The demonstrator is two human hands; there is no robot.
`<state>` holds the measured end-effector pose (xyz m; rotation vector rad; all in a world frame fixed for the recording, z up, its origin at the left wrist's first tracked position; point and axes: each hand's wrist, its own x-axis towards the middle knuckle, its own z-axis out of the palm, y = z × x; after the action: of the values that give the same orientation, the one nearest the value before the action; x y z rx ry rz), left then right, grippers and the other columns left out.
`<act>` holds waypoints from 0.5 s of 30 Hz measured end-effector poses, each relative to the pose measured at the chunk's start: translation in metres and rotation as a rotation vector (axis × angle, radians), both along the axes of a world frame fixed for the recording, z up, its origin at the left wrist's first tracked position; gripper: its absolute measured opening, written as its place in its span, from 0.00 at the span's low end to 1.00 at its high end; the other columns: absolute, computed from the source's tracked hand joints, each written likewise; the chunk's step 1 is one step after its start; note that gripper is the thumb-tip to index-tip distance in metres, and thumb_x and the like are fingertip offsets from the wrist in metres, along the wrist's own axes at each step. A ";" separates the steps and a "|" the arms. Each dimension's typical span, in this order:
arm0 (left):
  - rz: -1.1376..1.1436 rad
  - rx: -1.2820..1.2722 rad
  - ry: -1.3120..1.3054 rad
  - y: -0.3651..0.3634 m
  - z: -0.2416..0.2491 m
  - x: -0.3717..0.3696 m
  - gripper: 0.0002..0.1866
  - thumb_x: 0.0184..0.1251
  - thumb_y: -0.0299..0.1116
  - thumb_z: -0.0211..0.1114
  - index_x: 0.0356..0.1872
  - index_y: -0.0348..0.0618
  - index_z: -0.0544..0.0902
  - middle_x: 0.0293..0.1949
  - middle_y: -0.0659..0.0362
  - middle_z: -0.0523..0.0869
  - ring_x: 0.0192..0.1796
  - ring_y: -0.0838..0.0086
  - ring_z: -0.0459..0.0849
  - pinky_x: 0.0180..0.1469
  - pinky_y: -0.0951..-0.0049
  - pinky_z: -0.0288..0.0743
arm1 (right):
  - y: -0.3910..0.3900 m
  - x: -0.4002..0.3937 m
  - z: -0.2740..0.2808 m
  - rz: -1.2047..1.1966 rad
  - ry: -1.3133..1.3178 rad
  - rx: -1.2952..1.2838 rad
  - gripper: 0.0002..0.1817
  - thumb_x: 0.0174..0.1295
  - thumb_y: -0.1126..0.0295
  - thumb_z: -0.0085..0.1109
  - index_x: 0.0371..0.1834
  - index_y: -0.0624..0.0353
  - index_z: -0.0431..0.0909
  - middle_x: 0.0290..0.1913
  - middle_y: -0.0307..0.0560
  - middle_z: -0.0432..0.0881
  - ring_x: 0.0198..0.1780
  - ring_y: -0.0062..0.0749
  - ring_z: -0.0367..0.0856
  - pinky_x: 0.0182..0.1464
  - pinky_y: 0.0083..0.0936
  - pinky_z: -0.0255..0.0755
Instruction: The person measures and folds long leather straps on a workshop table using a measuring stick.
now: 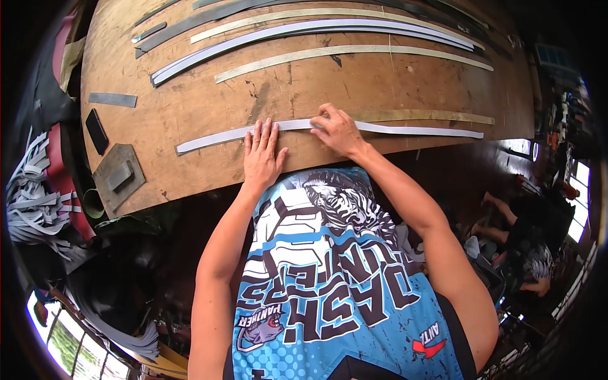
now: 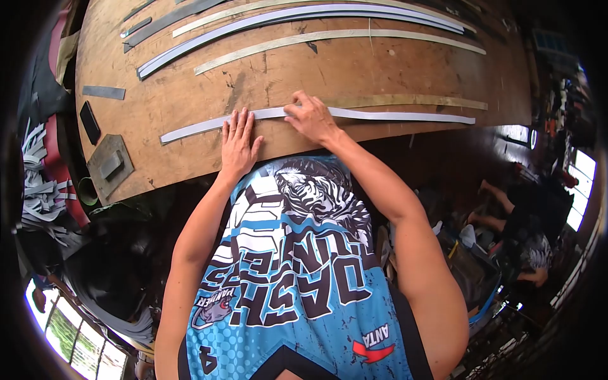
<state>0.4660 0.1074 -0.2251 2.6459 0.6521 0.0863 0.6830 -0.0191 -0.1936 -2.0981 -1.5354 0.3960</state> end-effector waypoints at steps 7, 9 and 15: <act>0.028 0.062 -0.012 -0.001 0.002 0.004 0.33 0.73 0.48 0.56 0.74 0.43 0.67 0.77 0.53 0.62 0.81 0.56 0.53 0.80 0.52 0.42 | -0.024 0.038 -0.001 0.059 0.009 0.027 0.08 0.57 0.66 0.69 0.38 0.55 0.86 0.50 0.43 0.80 0.50 0.41 0.80 0.56 0.36 0.72; 0.064 0.079 -0.052 -0.001 0.005 0.010 0.30 0.71 0.46 0.59 0.70 0.42 0.71 0.73 0.53 0.67 0.78 0.56 0.58 0.78 0.52 0.47 | -0.024 0.038 -0.004 0.074 -0.009 0.051 0.08 0.57 0.66 0.69 0.37 0.55 0.86 0.49 0.41 0.82 0.49 0.38 0.80 0.53 0.34 0.72; 0.149 0.078 -0.211 0.012 0.012 0.040 0.17 0.62 0.36 0.69 0.52 0.44 0.83 0.56 0.55 0.79 0.64 0.58 0.73 0.65 0.55 0.63 | -0.024 0.037 -0.005 0.076 -0.041 0.092 0.08 0.55 0.67 0.69 0.37 0.55 0.86 0.45 0.38 0.84 0.47 0.35 0.80 0.48 0.32 0.71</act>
<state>0.5057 0.1195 -0.2131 2.6101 0.7852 0.4364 0.7197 -0.0426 -0.1985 -1.9946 -1.6290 0.3050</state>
